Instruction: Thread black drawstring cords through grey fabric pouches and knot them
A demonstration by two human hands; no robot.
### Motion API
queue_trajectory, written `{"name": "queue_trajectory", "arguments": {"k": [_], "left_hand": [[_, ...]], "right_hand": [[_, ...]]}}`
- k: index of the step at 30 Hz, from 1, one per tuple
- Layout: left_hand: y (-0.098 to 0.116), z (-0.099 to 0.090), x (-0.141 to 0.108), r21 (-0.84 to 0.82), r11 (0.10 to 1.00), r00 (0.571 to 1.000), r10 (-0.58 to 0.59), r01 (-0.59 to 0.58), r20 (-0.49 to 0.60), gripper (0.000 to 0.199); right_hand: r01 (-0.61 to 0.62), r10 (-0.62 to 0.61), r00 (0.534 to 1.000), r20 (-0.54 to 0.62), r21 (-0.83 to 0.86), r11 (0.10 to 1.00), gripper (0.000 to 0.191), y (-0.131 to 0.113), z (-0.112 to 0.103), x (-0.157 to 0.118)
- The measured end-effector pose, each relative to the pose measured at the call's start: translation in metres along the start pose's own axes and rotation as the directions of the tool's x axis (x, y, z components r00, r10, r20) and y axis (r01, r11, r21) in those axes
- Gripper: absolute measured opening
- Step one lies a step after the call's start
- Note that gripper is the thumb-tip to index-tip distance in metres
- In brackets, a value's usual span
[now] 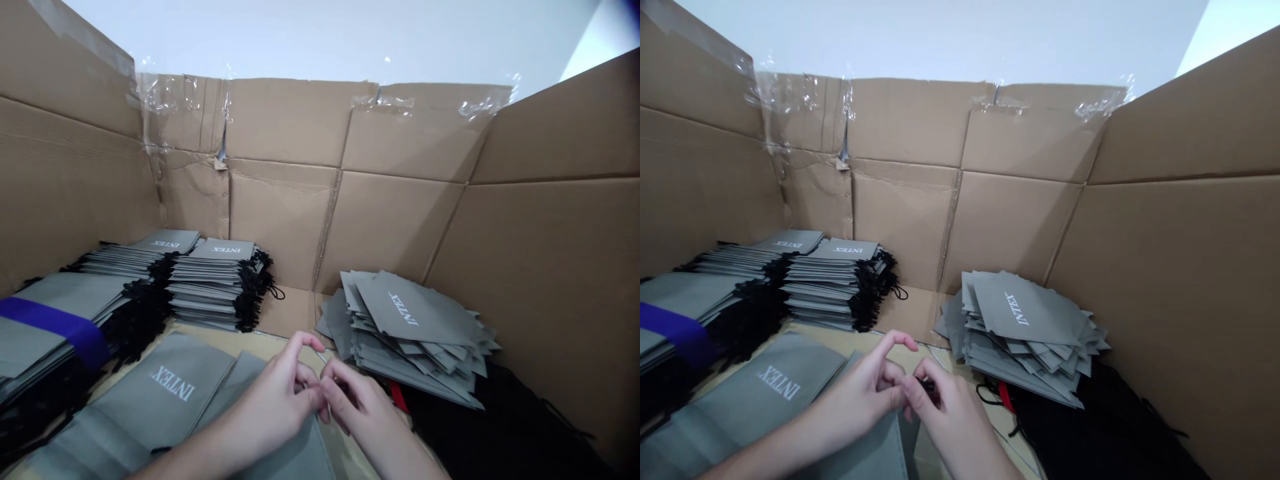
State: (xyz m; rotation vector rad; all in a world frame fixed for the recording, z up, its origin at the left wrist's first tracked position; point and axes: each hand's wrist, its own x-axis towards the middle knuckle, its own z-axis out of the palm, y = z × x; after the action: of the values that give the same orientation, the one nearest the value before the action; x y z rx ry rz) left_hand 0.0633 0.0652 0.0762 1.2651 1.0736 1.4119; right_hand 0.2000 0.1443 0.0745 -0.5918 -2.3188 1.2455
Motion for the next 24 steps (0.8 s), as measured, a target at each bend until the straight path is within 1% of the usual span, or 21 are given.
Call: {"name": "queue_trajectory", "arguments": {"k": [1, 3, 5, 7, 8, 10, 13, 16, 18, 21, 24], "left_hand": [[-0.001, 0.001, -0.001, 0.004, 1.0, 1.0, -0.001, 0.001, 0.014, 0.034], [0.001, 0.001, -0.004, 0.034, 0.999, 0.999, -0.014, 0.012, 0.046, 0.033], [0.006, 0.0, -0.006, 0.06, 0.997, 0.994, -0.045, 0.039, 0.095, 0.031], [0.013, 0.0, -0.009, 0.046, 0.997, 0.988, -0.07, 0.064, 0.136, 0.03], [0.016, 0.001, -0.009, 0.029, 0.997, 0.988, -0.07, 0.067, 0.137, 0.03], [0.021, 0.003, -0.01, 0.003, 0.998, 0.992, -0.059, 0.059, 0.108, 0.029], [0.024, 0.008, -0.011, -0.003, 1.0, 0.998, -0.024, 0.025, 0.053, 0.02], [0.025, 0.012, -0.014, 0.001, 1.0, 0.999, 0.02, -0.02, 0.029, 0.012], [0.024, 0.012, -0.015, -0.012, 0.999, 0.999, 0.03, -0.029, 0.042, 0.012], [0.022, 0.008, -0.012, -0.037, 0.999, 0.999, 0.01, -0.008, 0.052, 0.013], [0.021, 0.001, -0.007, -0.041, 0.999, 0.998, -0.015, 0.018, 0.064, 0.02]], "right_hand": [[-0.048, 0.045, 0.997, 0.066, 0.042, 0.998, 0.048, 0.0, 0.0, 0.002], [-0.15, 0.116, 0.977, 0.181, 0.191, 0.97, 0.05, -0.001, 0.001, 0.005], [-0.22, 0.141, 0.96, 0.242, 0.343, 0.913, 0.047, -0.006, 0.001, 0.004], [-0.256, 0.156, 0.956, 0.247, 0.454, 0.853, 0.044, -0.014, 0.001, 0.001], [-0.272, 0.172, 0.956, 0.239, 0.495, 0.826, 0.043, -0.018, 0.001, -0.001], [-0.287, 0.209, 0.957, 0.2, 0.549, 0.785, 0.04, -0.024, -0.001, -0.005], [-0.31, 0.248, 0.951, 0.185, 0.572, 0.76, 0.035, -0.03, -0.005, -0.009], [-0.335, 0.261, 0.942, 0.212, 0.538, 0.773, 0.035, -0.034, -0.008, -0.012], [-0.331, 0.26, 0.943, 0.207, 0.509, 0.795, 0.035, -0.036, -0.009, -0.012], [-0.309, 0.255, 0.951, 0.176, 0.491, 0.815, 0.035, -0.037, -0.01, -0.012], [-0.297, 0.257, 0.955, 0.15, 0.522, 0.799, 0.039, -0.028, -0.011, -0.005]]}}
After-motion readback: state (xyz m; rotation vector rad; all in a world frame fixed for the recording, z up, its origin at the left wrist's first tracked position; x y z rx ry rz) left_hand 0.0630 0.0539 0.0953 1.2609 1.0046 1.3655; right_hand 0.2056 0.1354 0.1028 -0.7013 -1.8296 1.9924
